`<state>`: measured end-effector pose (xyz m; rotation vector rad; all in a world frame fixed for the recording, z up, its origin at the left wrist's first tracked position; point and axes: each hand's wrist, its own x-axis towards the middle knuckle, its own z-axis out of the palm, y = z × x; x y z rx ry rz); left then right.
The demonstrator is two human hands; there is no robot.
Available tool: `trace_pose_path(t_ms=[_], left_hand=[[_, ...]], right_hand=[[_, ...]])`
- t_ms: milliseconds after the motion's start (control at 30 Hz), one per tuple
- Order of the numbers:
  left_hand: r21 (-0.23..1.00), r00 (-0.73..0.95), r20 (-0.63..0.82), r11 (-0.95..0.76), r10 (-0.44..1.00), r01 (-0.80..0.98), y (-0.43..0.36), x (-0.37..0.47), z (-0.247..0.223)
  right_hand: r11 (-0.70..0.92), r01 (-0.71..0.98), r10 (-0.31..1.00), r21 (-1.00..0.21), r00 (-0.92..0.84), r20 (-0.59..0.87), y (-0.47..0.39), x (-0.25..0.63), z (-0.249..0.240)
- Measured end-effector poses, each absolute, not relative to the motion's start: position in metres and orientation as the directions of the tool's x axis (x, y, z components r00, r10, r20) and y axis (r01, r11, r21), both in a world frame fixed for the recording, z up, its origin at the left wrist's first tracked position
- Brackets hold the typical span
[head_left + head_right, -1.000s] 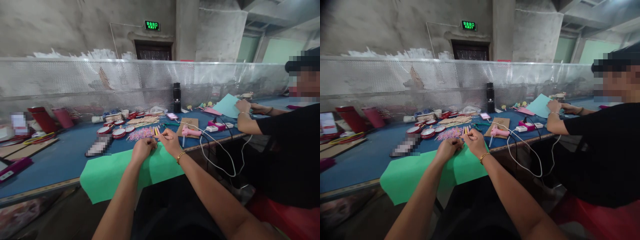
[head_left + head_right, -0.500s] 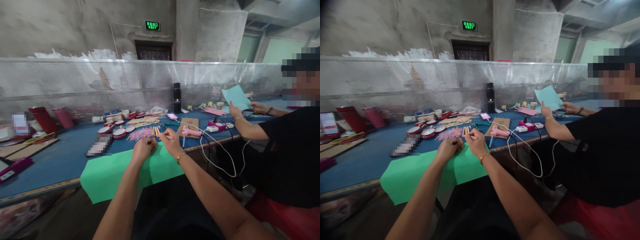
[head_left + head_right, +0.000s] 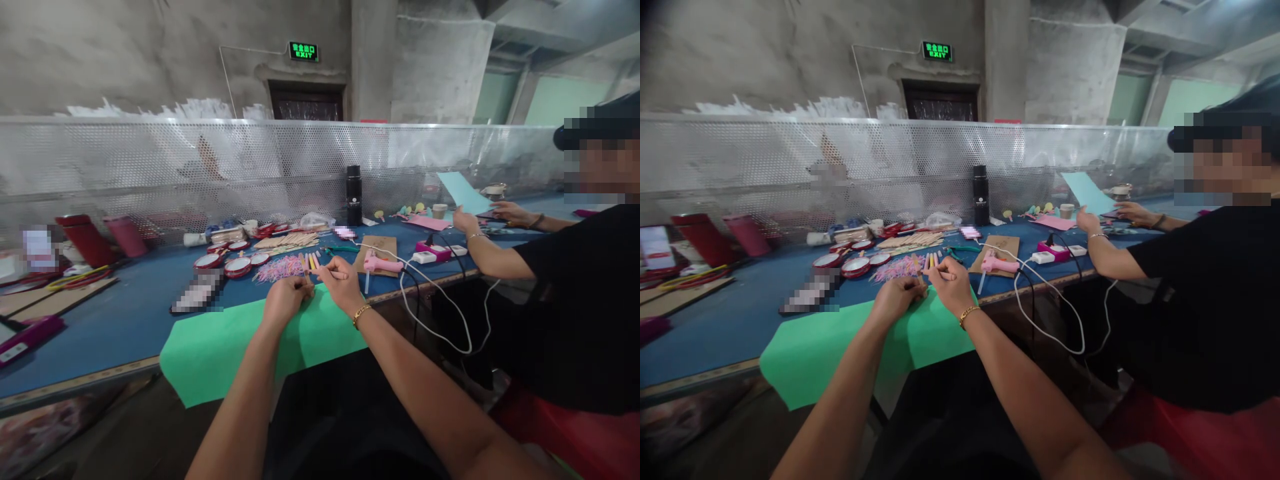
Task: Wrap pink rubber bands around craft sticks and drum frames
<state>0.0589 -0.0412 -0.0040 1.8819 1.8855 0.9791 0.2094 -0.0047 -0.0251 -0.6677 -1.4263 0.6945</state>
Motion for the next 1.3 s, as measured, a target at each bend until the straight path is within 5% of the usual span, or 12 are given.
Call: trace_pose_path(t_ms=[1300], left_hand=[[0.656, -0.095, 0.255, -0.1, 0.962, 0.748, -0.0427, 0.0599, -0.0031]], right_hand=[[0.657, 0.003, 0.754, -0.754, 0.006, 0.657, -0.007, 0.2099, -0.0223]])
